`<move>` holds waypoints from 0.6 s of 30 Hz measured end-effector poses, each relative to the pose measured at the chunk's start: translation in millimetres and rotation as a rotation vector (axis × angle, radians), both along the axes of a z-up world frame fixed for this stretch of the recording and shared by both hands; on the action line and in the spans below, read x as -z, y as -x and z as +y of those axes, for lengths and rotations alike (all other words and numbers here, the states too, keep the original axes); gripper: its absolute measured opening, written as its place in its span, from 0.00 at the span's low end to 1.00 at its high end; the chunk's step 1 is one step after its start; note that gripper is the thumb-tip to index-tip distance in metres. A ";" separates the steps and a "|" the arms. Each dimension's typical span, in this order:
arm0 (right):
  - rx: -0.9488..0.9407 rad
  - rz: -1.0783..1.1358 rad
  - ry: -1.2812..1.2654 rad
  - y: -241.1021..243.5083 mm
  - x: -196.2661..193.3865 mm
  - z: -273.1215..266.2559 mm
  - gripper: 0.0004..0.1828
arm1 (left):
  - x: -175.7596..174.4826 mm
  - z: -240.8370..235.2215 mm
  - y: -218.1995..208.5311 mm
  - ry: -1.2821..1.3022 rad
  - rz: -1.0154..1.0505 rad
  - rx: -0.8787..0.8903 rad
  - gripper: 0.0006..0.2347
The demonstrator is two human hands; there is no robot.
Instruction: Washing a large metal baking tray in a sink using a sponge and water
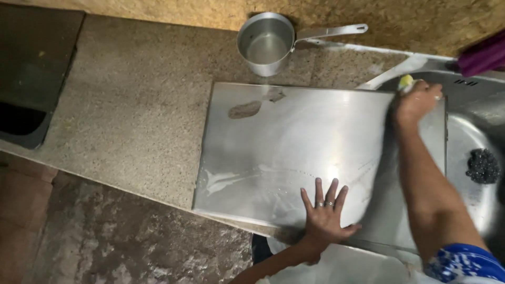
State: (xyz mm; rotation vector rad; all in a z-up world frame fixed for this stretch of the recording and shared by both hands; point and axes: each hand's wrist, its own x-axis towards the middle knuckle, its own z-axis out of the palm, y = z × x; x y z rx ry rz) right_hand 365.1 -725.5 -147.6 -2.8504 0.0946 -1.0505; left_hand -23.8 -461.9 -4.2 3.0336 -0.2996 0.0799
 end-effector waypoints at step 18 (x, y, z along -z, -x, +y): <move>-0.038 -0.026 -0.641 75.1 23.5 155.1 0.21 | 41.8 203.7 6.1 -0.197 0.040 -0.305 0.41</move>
